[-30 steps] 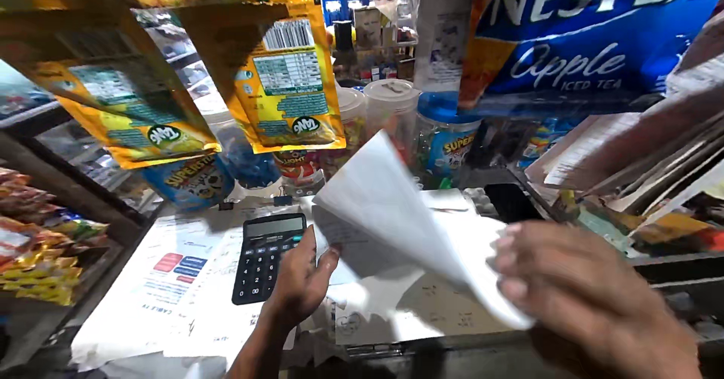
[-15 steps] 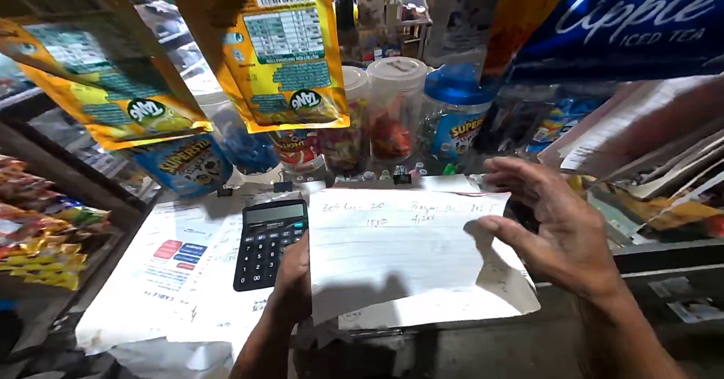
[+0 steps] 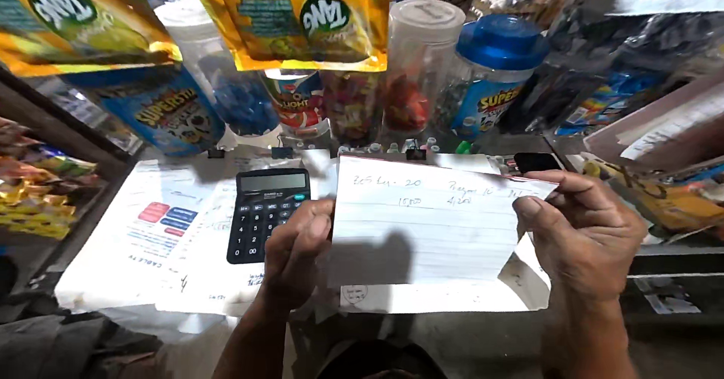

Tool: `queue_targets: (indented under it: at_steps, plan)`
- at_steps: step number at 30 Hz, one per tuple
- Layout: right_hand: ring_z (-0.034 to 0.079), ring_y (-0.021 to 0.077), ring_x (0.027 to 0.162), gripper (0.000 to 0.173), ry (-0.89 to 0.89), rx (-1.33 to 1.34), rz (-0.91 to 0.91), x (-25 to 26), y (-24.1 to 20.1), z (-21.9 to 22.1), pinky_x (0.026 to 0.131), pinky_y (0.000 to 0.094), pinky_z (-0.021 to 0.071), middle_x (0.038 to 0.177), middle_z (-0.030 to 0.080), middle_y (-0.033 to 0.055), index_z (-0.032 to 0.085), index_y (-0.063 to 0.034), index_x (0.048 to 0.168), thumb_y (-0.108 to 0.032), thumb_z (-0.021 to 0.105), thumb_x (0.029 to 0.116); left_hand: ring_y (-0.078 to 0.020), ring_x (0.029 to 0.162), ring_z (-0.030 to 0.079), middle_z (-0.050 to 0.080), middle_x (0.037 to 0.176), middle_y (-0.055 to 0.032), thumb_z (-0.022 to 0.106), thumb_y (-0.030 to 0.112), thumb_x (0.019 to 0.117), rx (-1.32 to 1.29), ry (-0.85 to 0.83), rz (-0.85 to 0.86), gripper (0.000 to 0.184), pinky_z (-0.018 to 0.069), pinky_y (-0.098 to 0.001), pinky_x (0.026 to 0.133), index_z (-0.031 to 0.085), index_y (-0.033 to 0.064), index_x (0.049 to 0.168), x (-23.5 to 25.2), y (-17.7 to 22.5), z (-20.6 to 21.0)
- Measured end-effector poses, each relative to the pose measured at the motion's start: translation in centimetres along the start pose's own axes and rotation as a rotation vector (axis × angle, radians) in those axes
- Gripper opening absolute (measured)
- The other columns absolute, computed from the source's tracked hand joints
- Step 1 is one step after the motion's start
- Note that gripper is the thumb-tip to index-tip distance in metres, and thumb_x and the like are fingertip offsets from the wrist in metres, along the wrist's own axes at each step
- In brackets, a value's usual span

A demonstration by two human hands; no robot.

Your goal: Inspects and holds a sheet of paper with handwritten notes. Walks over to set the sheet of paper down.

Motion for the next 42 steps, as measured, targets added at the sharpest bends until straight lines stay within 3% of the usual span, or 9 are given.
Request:
queue_targets:
  at_steps: [3, 5, 7, 15, 27, 42]
  plan:
    - [0.068, 0.0029, 0.076, 0.03, -0.007, -0.006, -0.009, -0.1, 0.3, 0.2, 0.068, 0.0194, 0.0604, 0.1, 0.073, -0.0073, 0.069, -0.0145, 0.122, -0.015, 0.075, 0.0927, 0.0077, 0.092, 0.065, 0.07, 0.102, 0.0189, 0.044, 0.045, 0.1085, 0.048, 0.019, -0.004, 0.032, 0.0548, -0.0139, 0.08, 0.07, 0.0278, 0.116, -0.1, 0.0, 0.0]
    - [0.068, 0.0029, 0.076, 0.03, -0.012, -0.009, -0.013, -0.1, 0.4, 0.4, 0.068, 0.0193, 0.0604, 0.1, 0.073, -0.0075, 0.069, -0.0152, 0.122, -0.016, 0.076, 0.0925, 0.009, 0.074, 0.059, 0.062, 0.083, 0.0162, 0.049, 0.037, 0.1086, 0.141, 0.034, 0.006, 0.023, 0.0508, -0.0114, 0.066, 0.064, 0.0208, 0.103, -0.1, -0.1, 0.2]
    - [0.069, 0.003, 0.077, 0.031, -0.014, -0.019, -0.014, -0.1, 0.4, 0.5, 0.069, 0.0194, 0.0605, 0.101, 0.073, -0.0077, 0.07, -0.0156, 0.122, -0.016, 0.076, 0.0921, 0.0081, 0.065, 0.054, 0.056, 0.073, 0.0137, 0.05, 0.03, 0.1086, 0.203, 0.059, -0.004, 0.022, 0.047, -0.0113, 0.058, 0.06, 0.0174, 0.095, -0.2, -0.2, 0.3]
    - [0.067, 0.0019, 0.077, 0.027, -0.037, 0.002, 0.037, -0.5, 0.6, 1.2, 0.07, 0.0193, 0.0586, 0.1, 0.073, -0.0074, 0.069, -0.0137, 0.123, -0.024, 0.069, 0.099, 0.0081, 0.071, 0.06, 0.064, 0.083, 0.016, 0.052, 0.021, 0.1073, 0.206, 0.159, -0.029, 0.015, 0.0527, -0.0115, 0.064, 0.066, 0.0168, 0.105, -0.3, -0.3, 0.4]
    - [0.064, 0.0, 0.069, 0.009, 0.096, -0.022, 0.05, -0.9, 0.6, 2.5, 0.065, 0.0175, 0.0569, 0.085, 0.07, -0.0101, 0.072, -0.0141, 0.105, -0.015, 0.064, 0.1012, 0.0074, 0.07, 0.059, 0.063, 0.082, 0.0165, 0.052, 0.021, 0.1073, 0.144, 0.15, -0.018, 0.015, 0.0515, -0.0115, 0.062, 0.066, 0.0193, 0.103, -0.3, -0.8, 0.4]
    - [0.064, -0.0006, 0.069, 0.009, 0.112, -0.071, 0.024, -0.7, 1.3, 2.4, 0.065, 0.0173, 0.0569, 0.085, 0.069, -0.0114, 0.071, -0.0145, 0.105, -0.016, 0.062, 0.1022, 0.0057, 0.067, 0.057, 0.062, 0.082, 0.0134, 0.053, 0.02, 0.1072, 0.088, 0.11, -0.039, 0.013, 0.0499, -0.0123, 0.058, 0.065, 0.0169, 0.103, -0.5, -1.5, 0.3]
Point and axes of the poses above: each hand's wrist, its own x-axis towards the middle knuckle, its own z-axis out of the palm, y = z × x, the point moved 1 cm from there along x, towards the middle knuckle
